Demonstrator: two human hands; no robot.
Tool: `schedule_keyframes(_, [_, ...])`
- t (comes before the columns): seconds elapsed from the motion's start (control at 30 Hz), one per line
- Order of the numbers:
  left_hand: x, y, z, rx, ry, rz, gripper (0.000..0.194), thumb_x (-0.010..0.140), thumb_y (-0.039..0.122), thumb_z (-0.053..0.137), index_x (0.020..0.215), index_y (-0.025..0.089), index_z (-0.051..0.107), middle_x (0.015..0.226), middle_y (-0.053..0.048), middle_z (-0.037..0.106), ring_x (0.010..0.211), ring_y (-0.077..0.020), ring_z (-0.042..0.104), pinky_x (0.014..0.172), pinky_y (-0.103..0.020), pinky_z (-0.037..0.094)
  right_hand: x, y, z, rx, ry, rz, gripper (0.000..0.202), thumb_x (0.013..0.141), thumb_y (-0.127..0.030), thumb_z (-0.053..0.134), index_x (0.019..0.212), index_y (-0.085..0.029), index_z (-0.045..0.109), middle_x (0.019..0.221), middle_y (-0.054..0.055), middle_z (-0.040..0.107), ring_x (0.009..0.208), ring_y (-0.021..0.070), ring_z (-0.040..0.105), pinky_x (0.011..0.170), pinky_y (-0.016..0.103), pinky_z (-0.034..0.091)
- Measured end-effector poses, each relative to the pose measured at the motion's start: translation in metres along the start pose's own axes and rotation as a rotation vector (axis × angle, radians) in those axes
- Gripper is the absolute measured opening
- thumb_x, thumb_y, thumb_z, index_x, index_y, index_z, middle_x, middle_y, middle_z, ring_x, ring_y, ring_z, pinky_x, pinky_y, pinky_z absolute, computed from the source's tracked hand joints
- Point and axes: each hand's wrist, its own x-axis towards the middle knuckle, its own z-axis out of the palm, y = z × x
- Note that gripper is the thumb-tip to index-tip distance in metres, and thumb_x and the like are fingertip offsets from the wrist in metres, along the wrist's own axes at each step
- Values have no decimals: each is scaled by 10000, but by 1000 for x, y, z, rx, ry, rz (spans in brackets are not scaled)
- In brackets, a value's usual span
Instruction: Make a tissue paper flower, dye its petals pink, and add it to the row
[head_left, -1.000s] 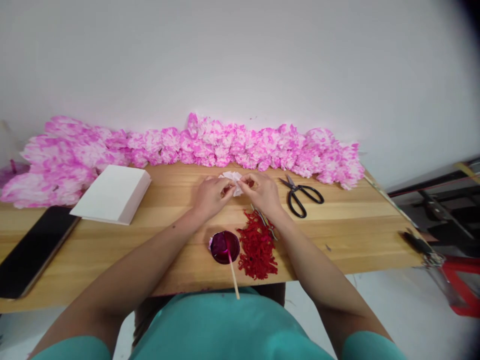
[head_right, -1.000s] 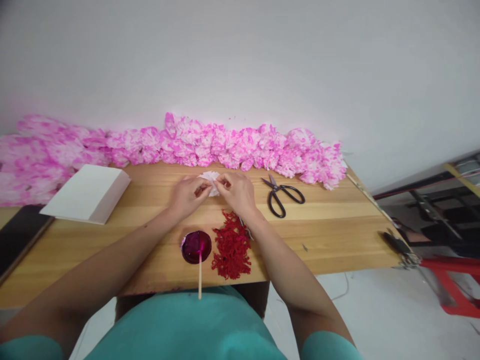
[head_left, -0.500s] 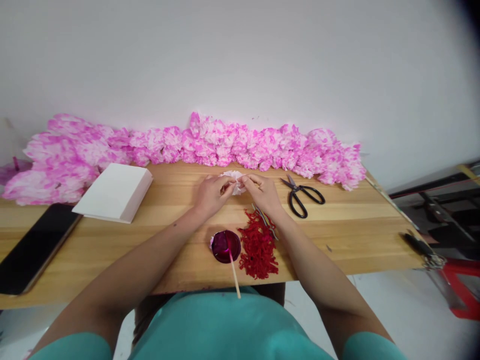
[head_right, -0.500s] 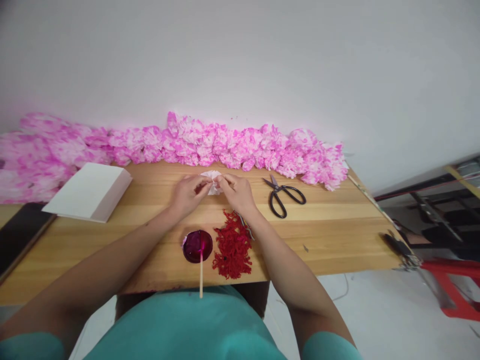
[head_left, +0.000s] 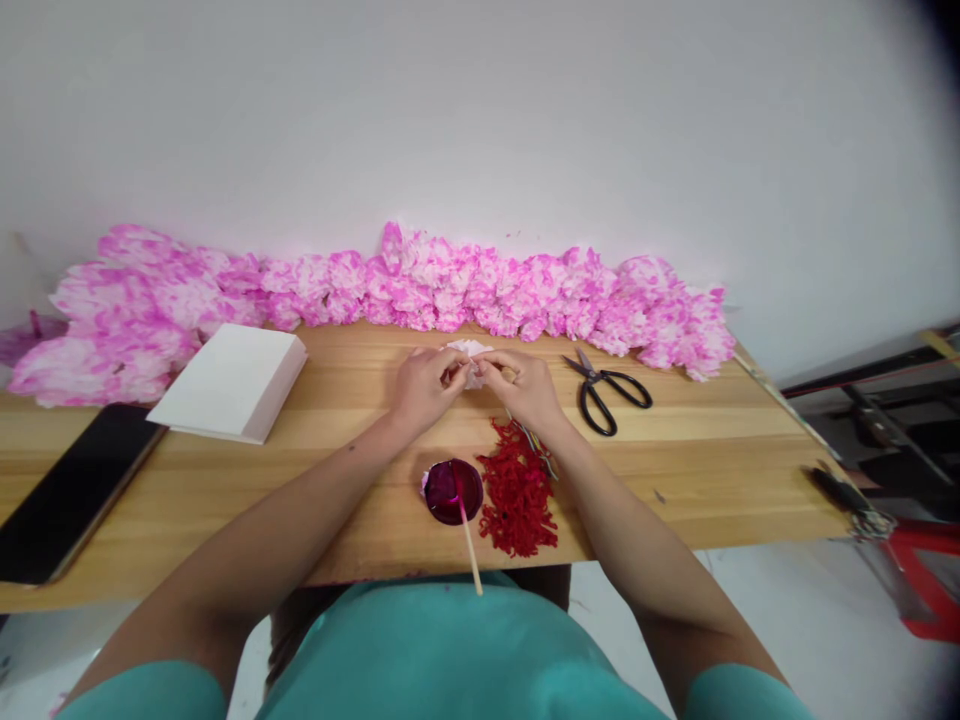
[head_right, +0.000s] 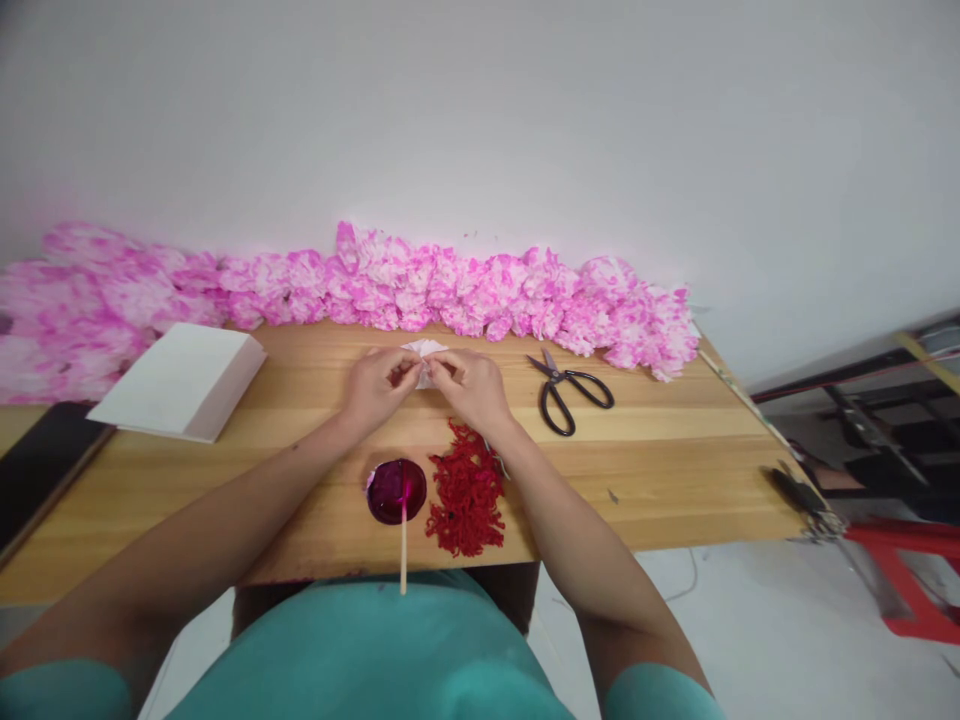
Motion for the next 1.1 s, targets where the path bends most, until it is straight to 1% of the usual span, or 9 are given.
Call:
schedule_keyframes(0.17, [0,0,0,2,-4,-7,104,862,212,586,852,213,689,737,-9,703,687,-168,569,711,-295,393,0,0,0,-64,1,-24,179,867,-283,610,936,-250,773,914,31,775,788,198,685,739,312,488])
schedule_keyframes(0.33, [0,2,-1,-36,-8,-7,96,855,215,591,812,210,676,718,0,693,666,-153,554,720,-290,396,0,-1,0,-67,32,4,169,858,-278,603,878,-237,766,863,29,764,786,200,674,747,312,480])
schedule_keyframes(0.43, [0,0,1,-129,6,-59,91,846,226,584,799,199,658,688,7,665,630,-136,540,664,-270,385,2,1,0,13,59,85,174,844,-289,589,852,-219,747,827,24,748,765,193,661,727,302,480])
schedule_keyframes(0.57, [1,-6,5,-290,28,-157,91,836,238,564,801,183,627,704,13,651,609,-115,538,599,-237,373,5,7,-1,128,53,151,183,825,-306,574,824,-199,723,798,21,724,728,176,626,690,290,473])
schedule_keyframes(0.73, [2,-8,6,-310,24,-198,92,827,244,561,783,179,609,686,17,629,612,-113,533,581,-229,363,7,14,-5,99,38,172,192,830,-330,575,824,-201,716,794,19,717,734,182,621,687,296,463])
schedule_keyframes(0.83, [1,-6,5,-291,15,-170,88,825,230,558,773,180,609,670,19,618,603,-113,525,580,-233,360,6,12,-9,21,97,105,209,876,-348,563,862,-206,716,829,26,727,765,193,633,703,311,457])
schedule_keyframes(0.93, [1,-4,4,-237,-9,-140,84,824,222,565,771,180,615,667,19,621,594,-111,516,582,-238,350,5,7,-11,-93,151,-78,205,911,-340,565,927,-206,720,881,42,731,816,206,632,778,344,459])
schedule_keyframes(1.03, [1,-1,2,-205,-32,-126,98,834,232,566,771,182,622,656,20,619,580,-111,508,577,-243,342,5,8,-9,-227,122,-241,205,913,-325,594,1025,-209,720,960,60,739,909,236,627,857,387,448])
schedule_keyframes(1.1, [1,1,0,-184,-39,-116,104,838,236,567,770,183,625,650,18,621,578,-115,511,579,-249,340,6,11,-6,-280,97,-266,202,920,-320,596,1039,-219,725,977,63,745,924,247,631,860,400,446])
